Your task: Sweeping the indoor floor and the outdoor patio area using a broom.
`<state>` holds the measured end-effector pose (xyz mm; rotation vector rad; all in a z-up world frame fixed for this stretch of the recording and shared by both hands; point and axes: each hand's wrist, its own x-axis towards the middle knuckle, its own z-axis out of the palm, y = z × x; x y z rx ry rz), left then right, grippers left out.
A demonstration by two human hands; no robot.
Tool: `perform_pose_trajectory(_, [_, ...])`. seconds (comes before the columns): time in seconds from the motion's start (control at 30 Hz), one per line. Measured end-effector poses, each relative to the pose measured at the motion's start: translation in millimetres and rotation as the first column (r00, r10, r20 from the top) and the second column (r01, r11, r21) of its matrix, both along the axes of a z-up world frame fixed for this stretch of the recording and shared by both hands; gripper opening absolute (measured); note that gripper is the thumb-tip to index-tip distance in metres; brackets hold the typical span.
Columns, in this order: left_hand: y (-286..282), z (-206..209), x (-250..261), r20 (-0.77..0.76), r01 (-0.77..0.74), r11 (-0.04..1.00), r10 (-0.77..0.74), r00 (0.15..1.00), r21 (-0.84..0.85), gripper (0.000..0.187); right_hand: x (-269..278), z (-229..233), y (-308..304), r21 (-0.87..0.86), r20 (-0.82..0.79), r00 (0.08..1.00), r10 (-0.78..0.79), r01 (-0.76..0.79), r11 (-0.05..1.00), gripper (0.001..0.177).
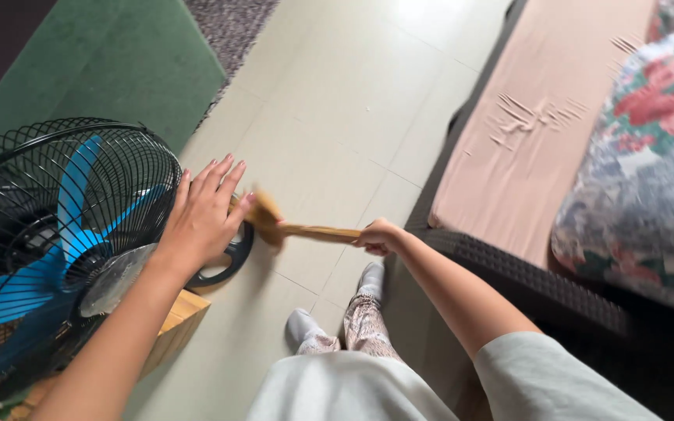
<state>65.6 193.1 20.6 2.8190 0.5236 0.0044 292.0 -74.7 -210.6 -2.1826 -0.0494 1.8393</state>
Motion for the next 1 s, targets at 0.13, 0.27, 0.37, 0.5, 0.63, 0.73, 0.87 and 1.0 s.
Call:
perform_pose_trajectory(0.13, [-6.1, -11.6, 0.5, 0.013, -0.098, 0.995, 0.098, 0.995, 0.004, 0.062, 55.2, -1.3, 10.7, -0.107, 0.299, 0.947, 0.118, -0.089, 0.990, 0.023])
perform_pose_trajectory(0.27, [-25.2, -16.7, 11.0, -0.022, -0.195, 0.977, 0.193, 0.981, -0.085, 0.062, 88.3, -21.5, 7.4, -0.064, 0.694, 0.655, 0.300, -0.359, 0.931, 0.030])
perform_pose_trajectory(0.37, [-29.8, -23.5, 31.3, -0.016, -0.218, 0.971, 0.217, 0.976, -0.098, 0.062, 94.6, 5.1, 21.1, 0.123, 0.686, 0.704, 0.180, -0.357, 0.926, 0.042])
perform_pose_trajectory(0.5, [-37.9, -21.0, 57.5, -0.023, -0.215, 0.972, 0.214, 0.977, -0.094, 0.063, 80.9, 41.1, 20.3, 0.290, 0.396, 0.895, 0.207, -0.335, 0.896, 0.046])
perform_pose_trajectory(0.63, [-39.5, -4.4, 73.0, -0.026, -0.232, 0.967, 0.231, 0.973, -0.109, 0.064, 66.7, 9.4, 7.5, 0.167, -0.007, 0.992, 0.129, -0.126, 0.978, 0.038])
perform_pose_trajectory(0.73, [-31.6, 0.1, 74.1, -0.010, -0.229, 0.968, 0.229, 0.973, -0.108, 0.062, 73.1, -8.1, 1.5, -0.033, -0.100, 0.930, 0.354, -0.359, 0.933, 0.027])
perform_pose_trajectory(0.87, [-26.0, -3.5, 67.8, -0.008, -0.246, 0.966, 0.246, 0.969, -0.084, 0.062, 137.6, -5.5, -11.5, -0.266, 0.259, 0.755, 0.603, -0.544, 0.796, 0.027])
perform_pose_trajectory(1.0, [-26.0, -4.1, 62.4, -0.025, -0.272, 0.957, 0.271, 0.962, -0.103, 0.062, 208.4, -5.8, 7.2, -0.395, 0.574, 0.539, 0.617, -0.478, 0.785, 0.038])
